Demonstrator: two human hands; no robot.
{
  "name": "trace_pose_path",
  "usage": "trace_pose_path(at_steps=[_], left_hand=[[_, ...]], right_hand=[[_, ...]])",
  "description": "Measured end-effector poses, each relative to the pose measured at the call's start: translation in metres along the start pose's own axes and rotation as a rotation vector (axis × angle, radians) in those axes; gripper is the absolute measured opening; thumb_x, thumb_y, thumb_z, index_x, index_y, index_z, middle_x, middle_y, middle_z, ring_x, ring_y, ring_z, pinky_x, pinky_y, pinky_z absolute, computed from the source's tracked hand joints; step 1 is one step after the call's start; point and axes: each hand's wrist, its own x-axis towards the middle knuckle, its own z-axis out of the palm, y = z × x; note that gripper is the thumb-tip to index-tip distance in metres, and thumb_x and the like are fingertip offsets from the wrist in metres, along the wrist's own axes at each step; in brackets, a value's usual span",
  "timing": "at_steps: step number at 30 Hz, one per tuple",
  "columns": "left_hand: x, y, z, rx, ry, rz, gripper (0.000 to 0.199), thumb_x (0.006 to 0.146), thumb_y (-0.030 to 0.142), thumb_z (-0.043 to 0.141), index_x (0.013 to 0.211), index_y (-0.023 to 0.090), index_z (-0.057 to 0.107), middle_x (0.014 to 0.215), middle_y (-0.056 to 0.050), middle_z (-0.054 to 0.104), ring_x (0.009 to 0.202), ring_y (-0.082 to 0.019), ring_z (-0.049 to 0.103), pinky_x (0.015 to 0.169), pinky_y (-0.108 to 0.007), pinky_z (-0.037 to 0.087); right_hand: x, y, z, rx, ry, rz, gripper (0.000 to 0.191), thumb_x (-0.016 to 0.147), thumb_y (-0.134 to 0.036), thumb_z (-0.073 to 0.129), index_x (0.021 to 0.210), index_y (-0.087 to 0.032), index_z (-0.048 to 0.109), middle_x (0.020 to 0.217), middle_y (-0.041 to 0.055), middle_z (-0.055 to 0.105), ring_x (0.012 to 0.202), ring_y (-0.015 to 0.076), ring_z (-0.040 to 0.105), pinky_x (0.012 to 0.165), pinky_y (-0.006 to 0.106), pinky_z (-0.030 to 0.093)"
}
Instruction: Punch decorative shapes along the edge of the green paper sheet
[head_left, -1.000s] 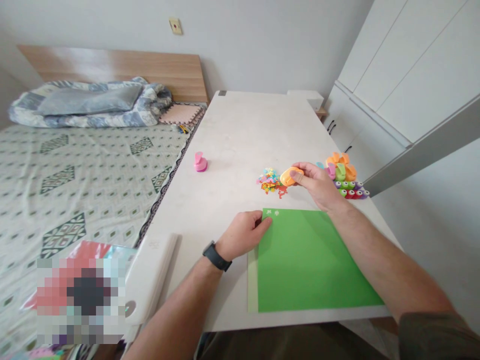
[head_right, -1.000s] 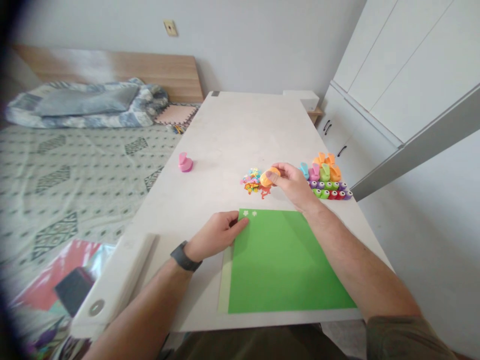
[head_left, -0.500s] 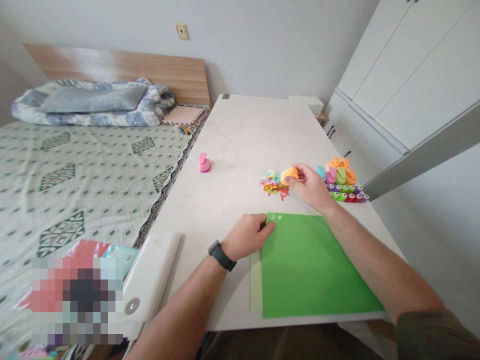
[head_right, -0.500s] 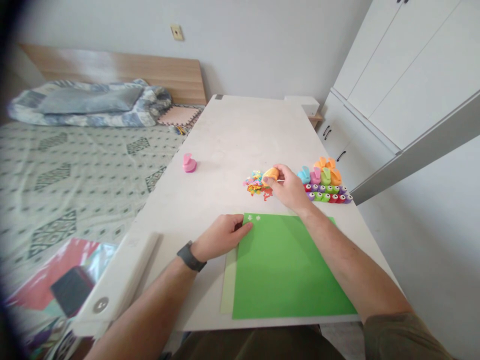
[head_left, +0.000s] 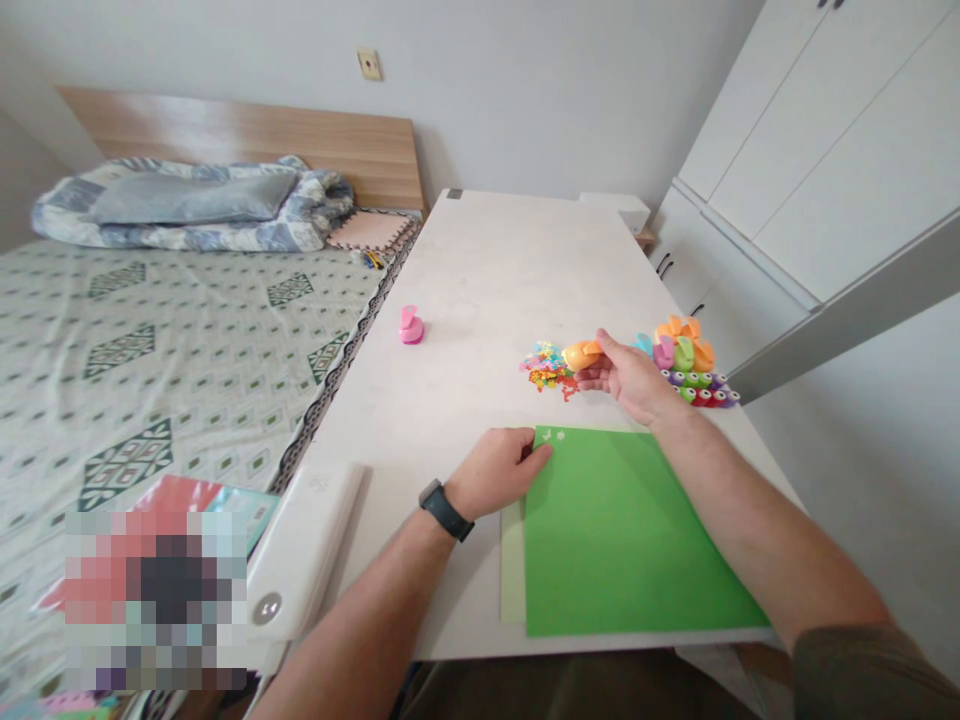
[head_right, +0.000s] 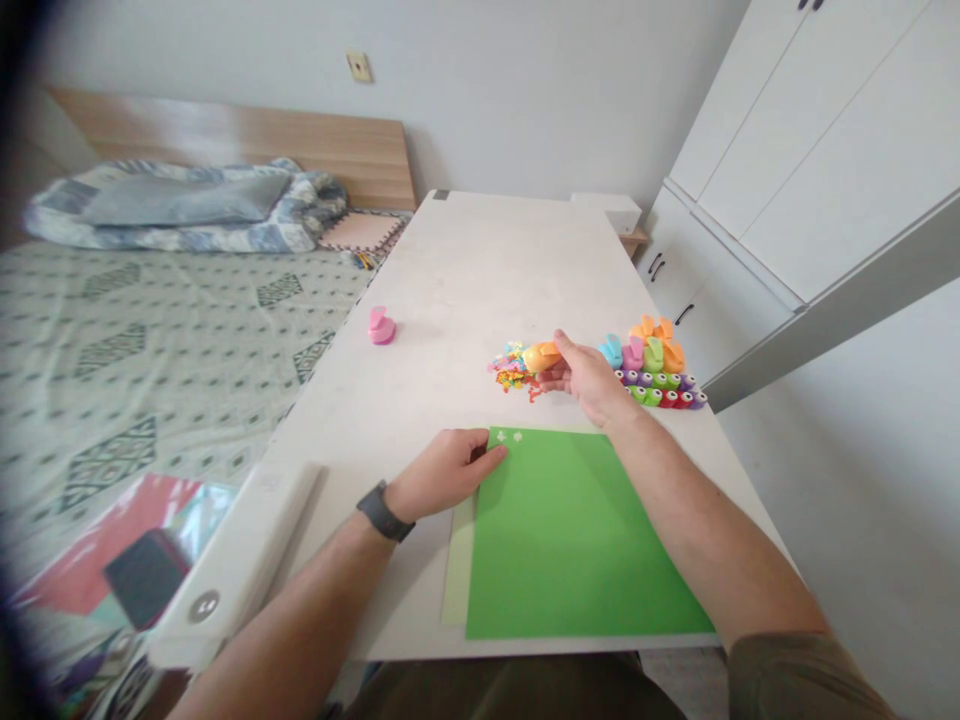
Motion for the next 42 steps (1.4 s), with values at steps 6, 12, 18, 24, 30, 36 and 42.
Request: trace_pose_path(at_steps=[6,12,18,24,30,36,42], left_hand=[[0.001,-0.001,0.001,-0.004,-0.005,-0.002,0.045,0.097,0.049,0.046,0.064,0.019,0.042,0.055,0.004,0.039,0.051,-0.01,0.033,0.054,-0.03,0.019],[0.001,0.001,0.0,-0.008,-0.004,-0.01,0.044,0.096,0.049,0.048,0.063,0.019,0.043,0.055,0.004,0.039,0.052,-0.01,0.033,0.054,-0.03,0.019],[-0.002,-0.003,0.0,-0.038,-0.055,0.074,0.045,0.094,0.048,0.052,0.061,0.018,0.044,0.056,0.004,0.039,0.054,-0.009,0.031,0.054,-0.028,0.02],[-0.003,-0.005,0.001,-0.02,-0.107,0.1,0.045,0.092,0.047,0.056,0.06,0.017,0.047,0.053,0.005,0.038,0.053,-0.008,0.03,0.053,-0.027,0.021],[-0.002,-0.002,0.001,-0.019,-0.101,0.084,0.043,0.091,0.047,0.056,0.061,0.017,0.049,0.056,0.004,0.042,0.053,-0.009,0.034,0.053,-0.028,0.021],[-0.002,-0.003,0.001,0.009,-0.095,0.082,0.043,0.093,0.046,0.054,0.061,0.018,0.047,0.056,0.004,0.042,0.053,-0.009,0.034,0.054,-0.027,0.022],[-0.002,-0.005,0.003,0.018,-0.087,0.093,0.042,0.093,0.046,0.054,0.062,0.018,0.048,0.057,0.003,0.043,0.053,-0.009,0.035,0.054,-0.028,0.021]], right_hand=[[-0.001,-0.002,-0.002,0.041,-0.07,0.098,0.052,0.095,-0.067,0.05,0.092,-0.018,0.066,0.076,0.0111,0.075,0.063,0.0205,0.069,0.06,0.034,0.06],[-0.005,-0.006,-0.003,0.021,-0.103,0.117,0.057,0.095,-0.071,0.044,0.092,-0.018,0.066,0.074,0.0119,0.074,0.063,0.0223,0.07,0.056,0.034,0.058],[-0.009,-0.008,-0.003,0.009,-0.101,0.09,0.054,0.095,-0.068,0.048,0.093,-0.017,0.067,0.073,0.0108,0.074,0.06,0.02,0.068,0.055,0.031,0.057],[-0.013,-0.005,-0.002,-0.049,-0.104,0.06,0.049,0.092,-0.064,0.059,0.089,-0.016,0.07,0.074,0.0104,0.074,0.059,0.0178,0.066,0.055,0.029,0.057],[-0.007,-0.008,0.005,-0.213,-0.096,-0.04,0.045,0.083,-0.062,0.074,0.088,-0.018,0.07,0.089,0.0121,0.077,0.068,0.0173,0.068,0.054,0.026,0.056],[0.019,-0.017,0.003,-0.363,-0.026,-0.117,0.039,0.081,-0.054,0.079,0.094,-0.018,0.072,0.09,0.0088,0.078,0.068,0.0145,0.066,0.053,0.023,0.051],[0.054,-0.03,0.021,-0.423,-0.08,-0.157,0.037,0.084,-0.053,0.074,0.092,-0.017,0.074,0.088,0.0086,0.077,0.063,0.0122,0.06,0.055,0.023,0.048]])
